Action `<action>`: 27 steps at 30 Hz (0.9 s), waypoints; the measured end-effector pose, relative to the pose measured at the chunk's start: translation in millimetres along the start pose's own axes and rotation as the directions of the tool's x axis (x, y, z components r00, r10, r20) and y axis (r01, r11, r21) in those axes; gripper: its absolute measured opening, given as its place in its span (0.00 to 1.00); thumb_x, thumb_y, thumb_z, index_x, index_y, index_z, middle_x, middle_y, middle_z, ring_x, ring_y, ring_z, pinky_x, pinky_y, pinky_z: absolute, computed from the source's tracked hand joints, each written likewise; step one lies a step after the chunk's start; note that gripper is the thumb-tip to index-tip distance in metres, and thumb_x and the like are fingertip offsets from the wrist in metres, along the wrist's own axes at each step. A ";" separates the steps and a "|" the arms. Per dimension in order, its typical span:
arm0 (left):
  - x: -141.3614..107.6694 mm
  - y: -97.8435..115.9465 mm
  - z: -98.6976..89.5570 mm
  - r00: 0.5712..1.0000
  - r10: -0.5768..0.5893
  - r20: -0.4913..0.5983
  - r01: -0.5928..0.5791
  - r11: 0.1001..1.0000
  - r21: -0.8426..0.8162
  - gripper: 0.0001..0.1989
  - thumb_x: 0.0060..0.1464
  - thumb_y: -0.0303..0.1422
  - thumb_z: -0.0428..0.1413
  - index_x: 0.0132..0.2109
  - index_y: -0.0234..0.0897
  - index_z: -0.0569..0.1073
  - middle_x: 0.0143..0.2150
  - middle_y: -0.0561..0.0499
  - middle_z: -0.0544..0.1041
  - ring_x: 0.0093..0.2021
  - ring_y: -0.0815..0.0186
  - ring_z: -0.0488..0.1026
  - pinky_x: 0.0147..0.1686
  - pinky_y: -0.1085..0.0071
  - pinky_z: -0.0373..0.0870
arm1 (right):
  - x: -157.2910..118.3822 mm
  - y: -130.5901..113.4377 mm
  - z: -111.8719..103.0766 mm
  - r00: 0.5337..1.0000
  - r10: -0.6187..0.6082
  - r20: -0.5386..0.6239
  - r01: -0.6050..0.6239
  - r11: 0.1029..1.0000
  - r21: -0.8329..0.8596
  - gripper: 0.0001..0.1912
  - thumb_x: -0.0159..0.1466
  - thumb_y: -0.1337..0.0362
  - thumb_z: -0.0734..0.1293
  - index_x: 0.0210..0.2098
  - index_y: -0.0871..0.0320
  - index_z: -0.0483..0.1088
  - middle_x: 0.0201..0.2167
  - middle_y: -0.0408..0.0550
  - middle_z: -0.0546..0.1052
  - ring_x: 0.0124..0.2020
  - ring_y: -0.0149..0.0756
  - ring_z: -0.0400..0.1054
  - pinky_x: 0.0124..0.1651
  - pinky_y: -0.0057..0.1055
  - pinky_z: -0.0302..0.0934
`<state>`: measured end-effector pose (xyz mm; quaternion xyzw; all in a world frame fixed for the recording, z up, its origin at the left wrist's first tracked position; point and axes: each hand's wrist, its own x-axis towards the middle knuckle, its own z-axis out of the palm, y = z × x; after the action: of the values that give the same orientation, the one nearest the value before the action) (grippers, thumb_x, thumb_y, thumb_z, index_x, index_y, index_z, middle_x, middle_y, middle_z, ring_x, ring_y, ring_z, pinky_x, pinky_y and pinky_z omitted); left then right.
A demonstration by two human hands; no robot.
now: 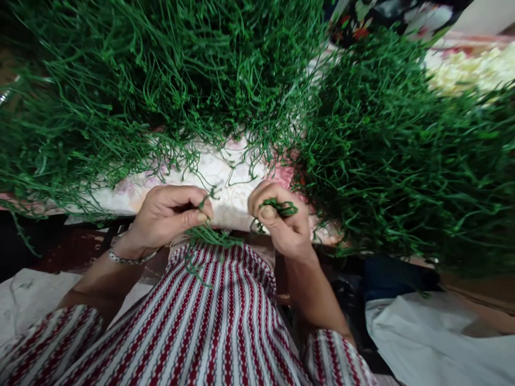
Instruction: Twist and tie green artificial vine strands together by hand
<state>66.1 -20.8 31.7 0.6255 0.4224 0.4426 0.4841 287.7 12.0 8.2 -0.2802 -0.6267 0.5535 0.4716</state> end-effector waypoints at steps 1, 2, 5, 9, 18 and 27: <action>2.7 -1.4 3.4 0.999 -0.037 -0.036 0.037 0.999 -0.018 0.03 0.48 0.26 0.57 0.27 0.33 0.73 0.23 0.54 0.72 0.24 0.74 0.65 0.23 0.79 0.60 | 1.4 3.7 1.0 1.000 0.002 -0.015 -0.002 1.000 0.008 0.14 0.61 0.56 0.63 0.26 0.59 0.64 0.28 0.48 0.68 0.28 0.31 0.64 0.31 0.30 0.60; 5.1 -3.6 6.6 0.994 -0.073 -0.082 0.070 0.997 -0.041 0.04 0.48 0.27 0.58 0.27 0.33 0.72 0.24 0.53 0.72 0.24 0.74 0.65 0.24 0.78 0.61 | 2.3 8.1 3.5 1.000 0.020 -0.014 -0.019 1.000 0.024 0.12 0.61 0.57 0.62 0.27 0.59 0.64 0.30 0.48 0.69 0.29 0.31 0.65 0.33 0.31 0.61; 9.7 -12.1 12.9 0.979 -0.163 -0.125 0.153 0.984 -0.087 0.06 0.47 0.30 0.59 0.27 0.32 0.70 0.25 0.53 0.71 0.25 0.73 0.63 0.24 0.77 0.60 | 2.5 21.4 16.7 0.987 0.150 0.052 -0.153 0.986 0.060 0.08 0.63 0.60 0.60 0.32 0.59 0.63 0.26 0.43 0.67 0.22 0.26 0.61 0.26 0.26 0.59; 10.9 -20.4 17.8 0.968 -0.208 -0.139 0.192 0.974 -0.119 0.06 0.47 0.31 0.58 0.29 0.33 0.71 0.25 0.54 0.69 0.25 0.73 0.63 0.25 0.78 0.59 | 2.2 29.9 33.7 0.974 0.206 0.096 -0.199 0.977 -0.075 0.11 0.63 0.58 0.62 0.39 0.60 0.65 0.26 0.42 0.66 0.25 0.25 0.60 0.28 0.23 0.57; 1.2 -30.5 26.9 0.952 -0.265 -0.150 0.223 0.942 -0.252 0.08 0.50 0.34 0.57 0.34 0.34 0.71 0.28 0.54 0.69 0.25 0.74 0.62 0.24 0.79 0.59 | -5.0 33.6 42.4 0.990 0.098 0.103 -0.068 0.963 -0.261 0.04 0.62 0.65 0.63 0.31 0.60 0.65 0.24 0.40 0.65 0.26 0.24 0.59 0.31 0.23 0.55; -6.5 -33.2 19.5 0.967 -0.251 -0.032 0.244 0.958 -0.154 0.07 0.48 0.29 0.58 0.29 0.34 0.65 0.27 0.55 0.64 0.27 0.75 0.61 0.26 0.79 0.59 | -8.7 34.4 43.2 0.997 -0.067 0.042 0.078 0.915 -0.397 0.02 0.61 0.68 0.61 0.33 0.59 0.65 0.27 0.44 0.67 0.29 0.29 0.62 0.33 0.27 0.57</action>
<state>79.9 -25.8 -4.5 0.5182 0.4754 0.4249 0.5701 246.3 -6.2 -24.8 -0.3390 -0.7426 0.4005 0.4162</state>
